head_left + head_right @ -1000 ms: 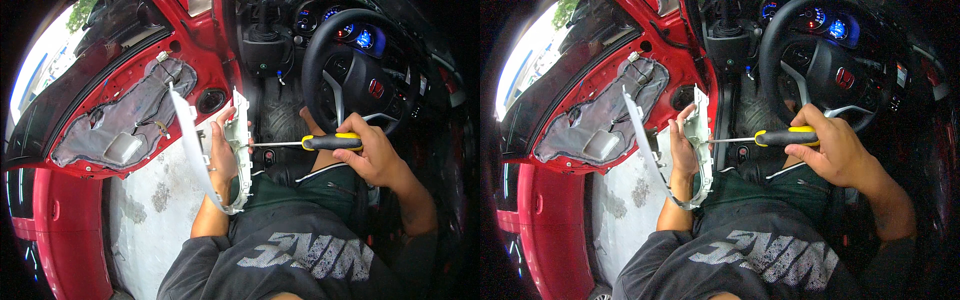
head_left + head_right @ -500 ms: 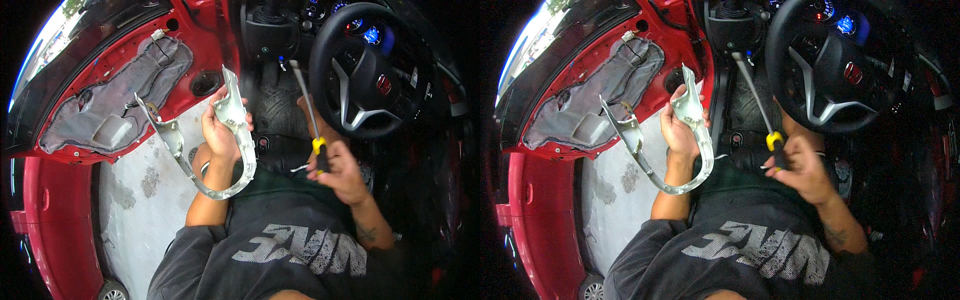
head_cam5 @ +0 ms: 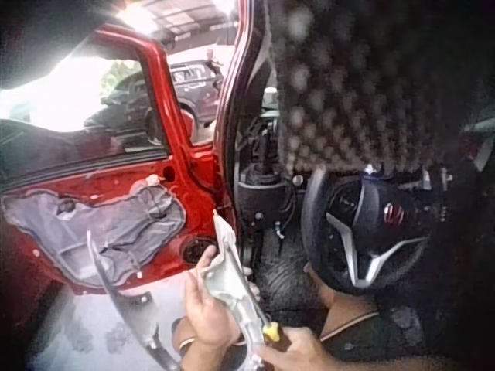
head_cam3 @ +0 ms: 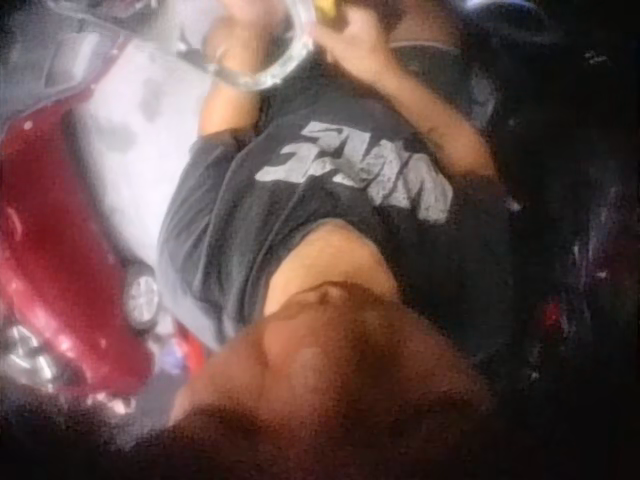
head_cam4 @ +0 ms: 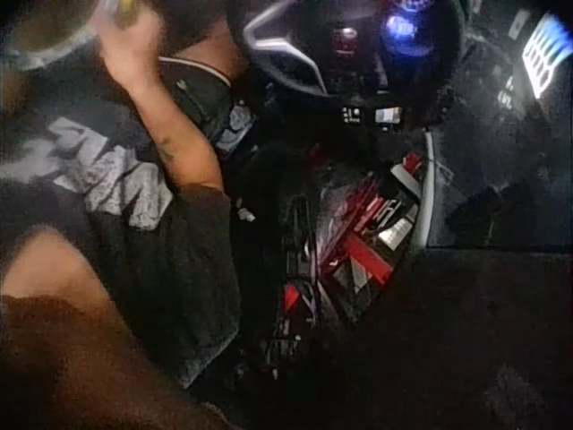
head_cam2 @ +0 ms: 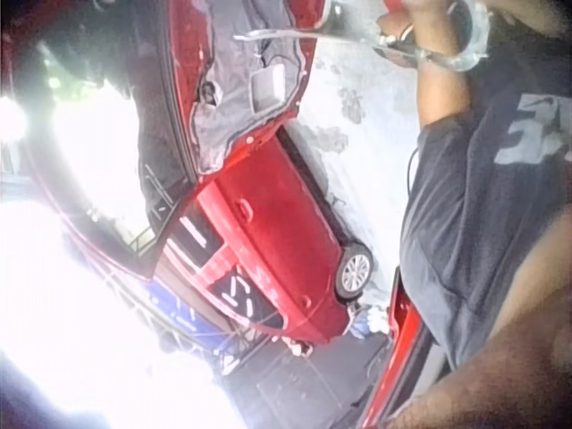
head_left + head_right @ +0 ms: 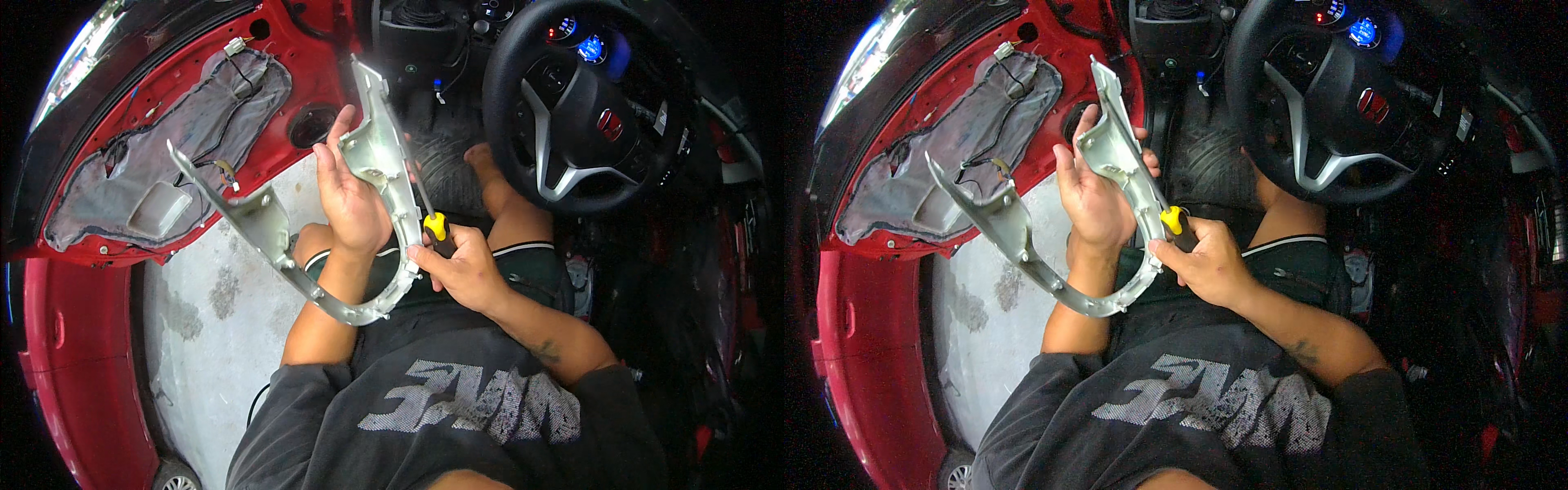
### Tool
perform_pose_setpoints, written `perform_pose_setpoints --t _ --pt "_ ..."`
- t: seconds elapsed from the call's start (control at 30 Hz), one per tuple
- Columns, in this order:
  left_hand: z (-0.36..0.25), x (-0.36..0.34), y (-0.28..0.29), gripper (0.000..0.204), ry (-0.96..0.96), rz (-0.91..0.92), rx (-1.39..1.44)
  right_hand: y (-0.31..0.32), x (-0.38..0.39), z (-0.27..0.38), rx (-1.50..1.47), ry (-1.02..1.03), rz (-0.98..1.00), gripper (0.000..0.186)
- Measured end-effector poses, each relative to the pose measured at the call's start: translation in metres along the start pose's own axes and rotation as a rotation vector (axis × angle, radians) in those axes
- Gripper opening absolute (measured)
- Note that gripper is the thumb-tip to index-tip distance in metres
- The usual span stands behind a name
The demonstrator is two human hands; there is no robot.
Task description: The person sits inside a red car and uses a screwdriver to remove screws from a white plastic interior trim piece. After disassembling the trim, the person places the screwdriver on the dashboard and handles a black plastic component.
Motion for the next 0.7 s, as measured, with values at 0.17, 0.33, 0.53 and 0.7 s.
perform_pose_setpoints --t 0.17,0.33,0.53,0.7 --pt "0.008 0.034 0.011 0.066 0.343 0.104 -0.097 0.005 -0.006 0.004 -0.060 0.017 -0.045 0.017" --pt "0.021 0.072 0.036 0.045 0.699 0.175 -0.084 0.019 -0.024 0.003 -0.089 0.046 0.047 0.022" --pt "0.018 0.070 0.028 0.042 0.656 -0.076 -0.052 0.016 -0.030 -0.001 0.151 0.132 -0.069 0.027" --pt "-0.013 0.062 0.058 0.034 0.451 -0.173 -0.088 0.046 0.000 0.004 0.344 0.249 -0.222 0.030"
Point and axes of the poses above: each hand's wrist, its own x-axis away from the middle knuckle, its own y-axis out of the back of the hand, z = x × y, the point moved 1 cm from there along -x, towards the middle knuckle, and after that the axes turned 1 degree about y, right-handed, at the moved point
